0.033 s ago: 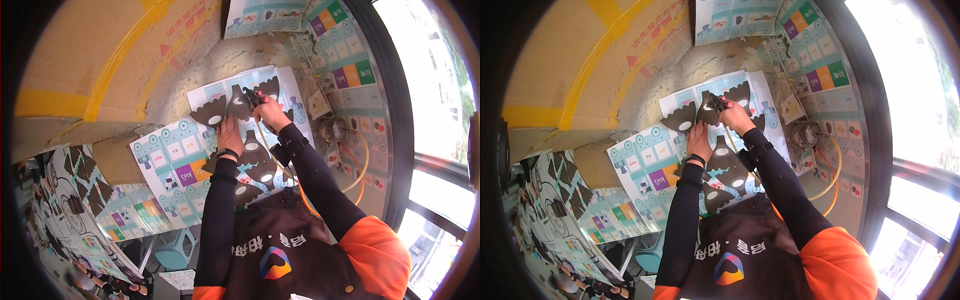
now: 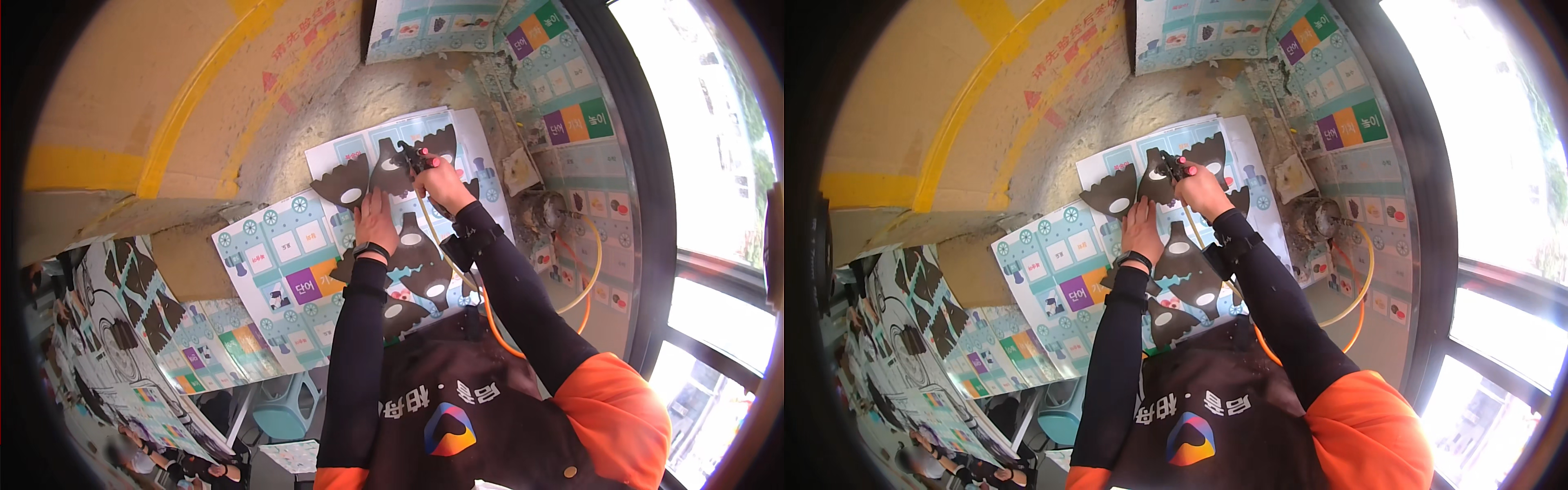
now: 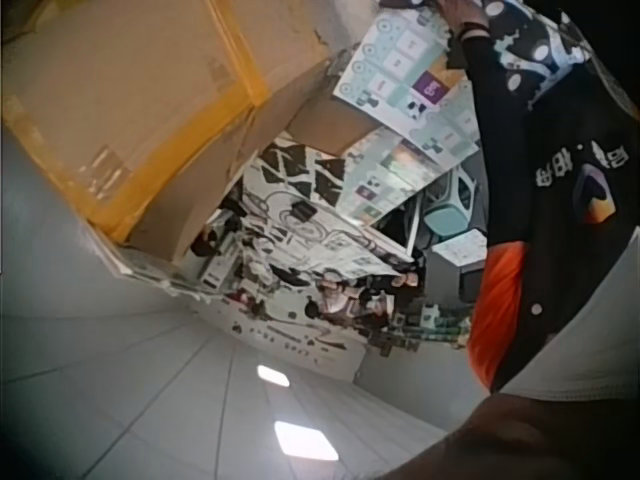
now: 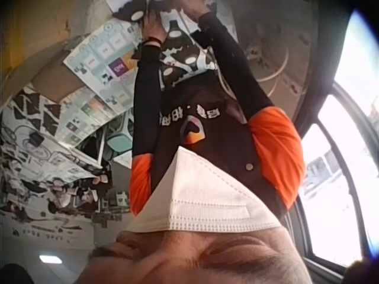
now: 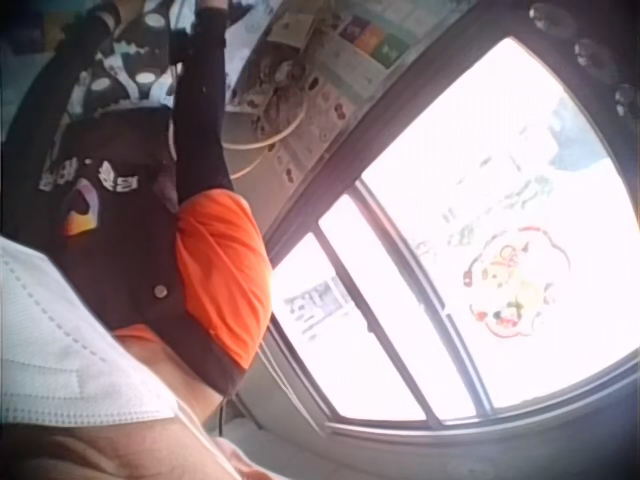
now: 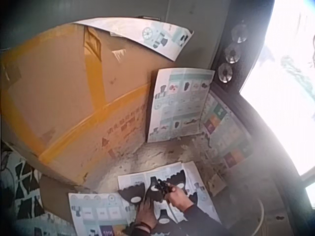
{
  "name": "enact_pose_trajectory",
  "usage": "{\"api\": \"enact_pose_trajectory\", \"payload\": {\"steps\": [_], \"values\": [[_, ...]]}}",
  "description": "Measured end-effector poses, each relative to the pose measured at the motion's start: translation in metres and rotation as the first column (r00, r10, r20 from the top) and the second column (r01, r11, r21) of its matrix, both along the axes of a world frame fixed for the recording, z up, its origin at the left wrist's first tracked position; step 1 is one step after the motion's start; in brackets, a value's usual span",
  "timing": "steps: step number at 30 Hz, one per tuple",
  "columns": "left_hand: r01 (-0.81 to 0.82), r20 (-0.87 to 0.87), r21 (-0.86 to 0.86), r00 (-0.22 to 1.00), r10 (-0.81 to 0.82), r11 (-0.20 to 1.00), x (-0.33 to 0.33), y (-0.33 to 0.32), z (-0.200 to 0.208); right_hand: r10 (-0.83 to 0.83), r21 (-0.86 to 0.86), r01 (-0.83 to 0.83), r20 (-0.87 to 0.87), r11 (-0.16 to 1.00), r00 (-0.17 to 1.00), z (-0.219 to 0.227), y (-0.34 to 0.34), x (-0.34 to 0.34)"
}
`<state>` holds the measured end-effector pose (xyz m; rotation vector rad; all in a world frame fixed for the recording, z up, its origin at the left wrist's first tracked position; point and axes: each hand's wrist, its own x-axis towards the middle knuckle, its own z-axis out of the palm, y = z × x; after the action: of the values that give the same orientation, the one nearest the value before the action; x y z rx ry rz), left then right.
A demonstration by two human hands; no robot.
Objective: Assembling and gluing components of shoe uppers at a workstation.
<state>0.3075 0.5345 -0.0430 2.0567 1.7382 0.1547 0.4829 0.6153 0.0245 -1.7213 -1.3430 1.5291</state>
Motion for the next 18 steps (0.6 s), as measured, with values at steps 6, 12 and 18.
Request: {"api": "enact_pose_trajectory", "payload": {"steps": [6, 12, 18], "values": [[-0.012, -0.015, -0.025, 1.0, 0.012, 1.0, -0.005, -0.003, -0.004, -0.012, -0.164, 0.015, 0.021, 0.986, 1.0, 0.027, -0.002, -0.015], [-0.002, -0.006, -0.053, 1.0, 0.002, 0.999, -0.001, -0.002, 0.003, 0.053, -0.151, -0.032, 0.134, 0.988, 0.99, 0.029, -0.006, 0.002], [-0.004, -0.007, -0.034, 1.0, 0.003, 0.999, 0.0, -0.002, 0.003, -0.038, -0.111, 0.05, 0.108, 0.993, 0.993, 0.035, -0.005, 0.006]]}}
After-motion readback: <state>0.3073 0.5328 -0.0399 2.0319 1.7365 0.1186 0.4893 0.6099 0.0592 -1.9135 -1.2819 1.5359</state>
